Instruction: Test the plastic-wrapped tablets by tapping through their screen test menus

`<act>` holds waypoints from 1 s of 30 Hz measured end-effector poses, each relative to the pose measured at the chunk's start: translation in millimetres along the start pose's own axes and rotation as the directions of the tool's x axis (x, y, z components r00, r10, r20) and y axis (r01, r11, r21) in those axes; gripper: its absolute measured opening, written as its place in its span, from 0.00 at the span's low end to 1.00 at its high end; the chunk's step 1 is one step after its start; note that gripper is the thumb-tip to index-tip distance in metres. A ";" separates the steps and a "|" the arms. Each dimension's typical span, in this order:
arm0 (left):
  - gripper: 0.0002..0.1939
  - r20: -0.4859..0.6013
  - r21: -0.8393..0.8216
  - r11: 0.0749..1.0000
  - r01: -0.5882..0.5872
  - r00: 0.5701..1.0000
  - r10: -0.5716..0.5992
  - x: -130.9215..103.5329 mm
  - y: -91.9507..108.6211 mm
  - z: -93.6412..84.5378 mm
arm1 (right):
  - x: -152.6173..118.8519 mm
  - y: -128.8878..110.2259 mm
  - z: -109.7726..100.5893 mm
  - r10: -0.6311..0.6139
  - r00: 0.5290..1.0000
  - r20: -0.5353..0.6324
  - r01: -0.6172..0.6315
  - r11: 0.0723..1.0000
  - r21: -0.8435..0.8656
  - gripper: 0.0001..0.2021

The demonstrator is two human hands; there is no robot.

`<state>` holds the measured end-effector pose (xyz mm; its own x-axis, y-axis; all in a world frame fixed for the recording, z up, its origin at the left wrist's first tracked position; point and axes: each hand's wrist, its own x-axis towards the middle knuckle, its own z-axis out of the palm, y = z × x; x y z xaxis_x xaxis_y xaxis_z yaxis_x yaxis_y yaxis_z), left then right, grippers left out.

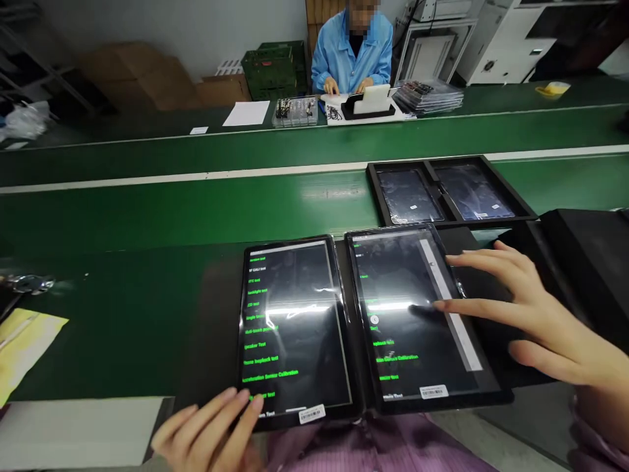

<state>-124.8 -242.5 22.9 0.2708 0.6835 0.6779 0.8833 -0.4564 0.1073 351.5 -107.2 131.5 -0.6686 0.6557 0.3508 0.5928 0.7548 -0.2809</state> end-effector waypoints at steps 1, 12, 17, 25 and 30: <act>0.36 -0.081 0.017 0.996 -0.089 0.993 0.090 12.9 -1.2 3.8 | 5.3 -1.7 6.4 -0.013 1.000 0.012 0.013 1.000 -0.005 0.31; 0.47 0.013 -0.161 0.962 0.219 0.976 -0.220 69.1 18.5 9.7 | 15.3 -7.4 29.8 -0.188 0.981 0.048 0.191 0.977 -0.090 0.35; 0.43 0.139 -0.159 0.966 0.206 0.973 -0.184 73.6 23.5 2.9 | -1.5 4.3 32.9 -0.058 0.990 -0.132 0.058 0.998 -0.010 0.37; 0.45 0.246 -0.321 0.813 0.485 0.872 -0.423 76.1 19.3 -1.3 | -8.3 13.7 31.1 0.031 0.982 -0.187 -0.029 0.999 0.015 0.30; 0.47 0.408 -0.268 0.812 0.518 0.825 -0.392 83.5 9.1 -4.8 | 1.9 8.7 37.3 0.014 0.989 -0.146 -0.013 1.000 0.006 0.27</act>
<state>-95.9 -192.3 84.0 0.0332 0.9748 0.2206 0.7551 -0.1691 0.6334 338.6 -98.7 96.4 -0.5879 0.6560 0.4733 0.5988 0.7463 -0.2907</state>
